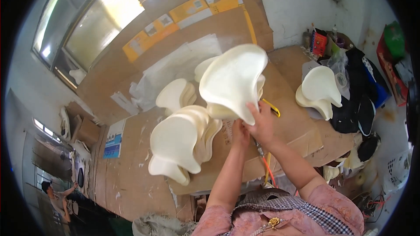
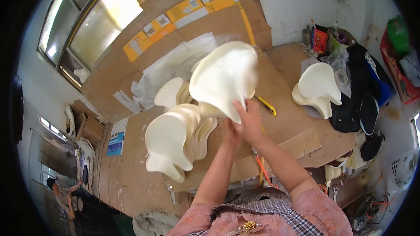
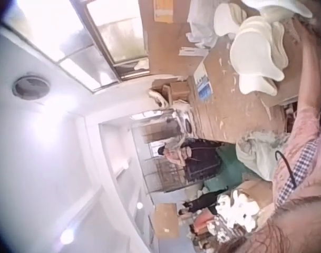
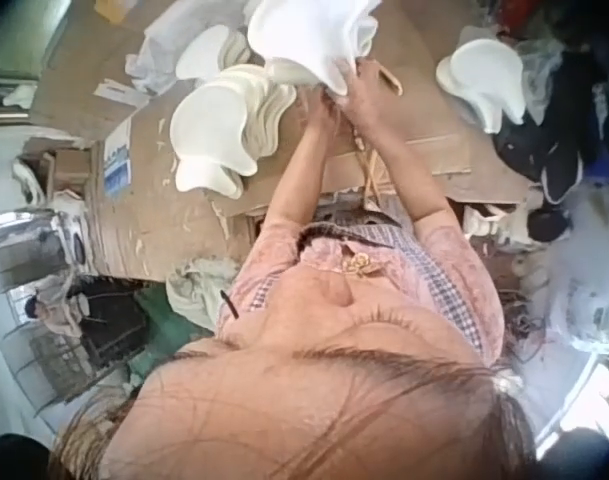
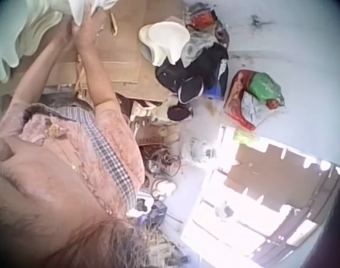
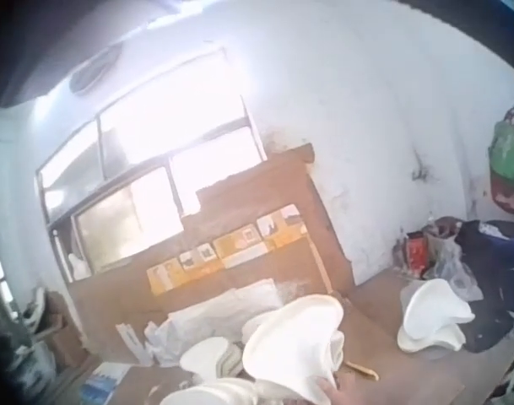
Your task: Unpacking foam seat components from a large sack and applying spray adhesive or coating at a workbench.
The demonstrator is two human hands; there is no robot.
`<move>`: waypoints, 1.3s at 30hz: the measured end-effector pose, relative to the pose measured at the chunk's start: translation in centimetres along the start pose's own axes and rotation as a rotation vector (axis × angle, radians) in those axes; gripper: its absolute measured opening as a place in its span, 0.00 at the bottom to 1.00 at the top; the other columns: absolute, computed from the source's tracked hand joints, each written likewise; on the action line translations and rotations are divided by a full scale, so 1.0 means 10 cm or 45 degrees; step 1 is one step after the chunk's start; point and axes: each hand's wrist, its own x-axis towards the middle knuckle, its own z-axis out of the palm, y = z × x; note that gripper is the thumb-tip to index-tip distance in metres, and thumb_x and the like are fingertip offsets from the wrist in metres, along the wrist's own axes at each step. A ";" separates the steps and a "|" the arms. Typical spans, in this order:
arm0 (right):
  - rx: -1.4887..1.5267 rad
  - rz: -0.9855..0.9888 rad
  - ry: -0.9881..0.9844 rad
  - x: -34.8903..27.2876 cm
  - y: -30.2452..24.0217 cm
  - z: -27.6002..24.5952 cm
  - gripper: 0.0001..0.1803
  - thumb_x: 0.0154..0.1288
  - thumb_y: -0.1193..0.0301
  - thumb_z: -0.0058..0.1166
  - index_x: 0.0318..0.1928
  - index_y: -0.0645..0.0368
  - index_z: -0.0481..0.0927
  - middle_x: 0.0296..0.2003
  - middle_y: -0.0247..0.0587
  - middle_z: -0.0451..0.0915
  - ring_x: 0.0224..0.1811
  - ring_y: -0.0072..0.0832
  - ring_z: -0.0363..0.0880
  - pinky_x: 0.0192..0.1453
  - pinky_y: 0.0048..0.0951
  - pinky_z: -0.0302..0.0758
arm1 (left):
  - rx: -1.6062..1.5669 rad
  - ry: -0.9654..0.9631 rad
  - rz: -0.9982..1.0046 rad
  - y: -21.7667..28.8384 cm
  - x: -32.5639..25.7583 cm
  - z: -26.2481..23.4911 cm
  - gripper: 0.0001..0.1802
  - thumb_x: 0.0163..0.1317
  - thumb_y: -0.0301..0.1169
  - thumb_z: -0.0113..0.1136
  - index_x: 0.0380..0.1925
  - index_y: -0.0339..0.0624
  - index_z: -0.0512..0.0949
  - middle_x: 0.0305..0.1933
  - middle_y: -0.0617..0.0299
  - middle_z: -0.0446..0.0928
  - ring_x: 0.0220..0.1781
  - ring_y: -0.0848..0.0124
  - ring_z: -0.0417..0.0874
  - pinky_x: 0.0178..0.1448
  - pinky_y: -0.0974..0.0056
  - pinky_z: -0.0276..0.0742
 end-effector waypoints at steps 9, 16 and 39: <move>0.912 0.713 -0.278 -0.06 1.64 -0.02 0.22 0.51 0.71 0.58 0.49 0.57 0.75 0.43 0.43 0.73 0.44 0.30 0.74 0.49 0.27 0.72 | 0.176 0.173 -0.389 -0.45 0.48 -0.79 0.28 0.45 0.24 0.50 0.51 0.42 0.67 0.42 0.63 0.74 0.38 0.73 0.75 0.46 0.66 0.73; 0.174 0.272 -0.111 0.00 1.48 0.16 0.09 0.46 0.75 0.56 0.32 0.59 0.75 0.27 0.41 0.75 0.30 0.38 0.74 0.36 0.34 0.73 | 0.442 0.251 -0.401 -0.42 0.58 -0.64 0.28 0.45 0.25 0.51 0.52 0.39 0.67 0.45 0.62 0.73 0.43 0.70 0.75 0.45 0.64 0.71; -0.865 0.446 -0.501 0.21 2.53 0.12 0.19 0.57 0.64 0.52 0.47 0.60 0.70 0.43 0.50 0.76 0.45 0.43 0.74 0.46 0.40 0.73 | 0.005 0.285 -0.336 -0.38 0.60 -0.56 0.26 0.55 0.35 0.56 0.55 0.41 0.67 0.55 0.59 0.72 0.57 0.62 0.73 0.60 0.55 0.71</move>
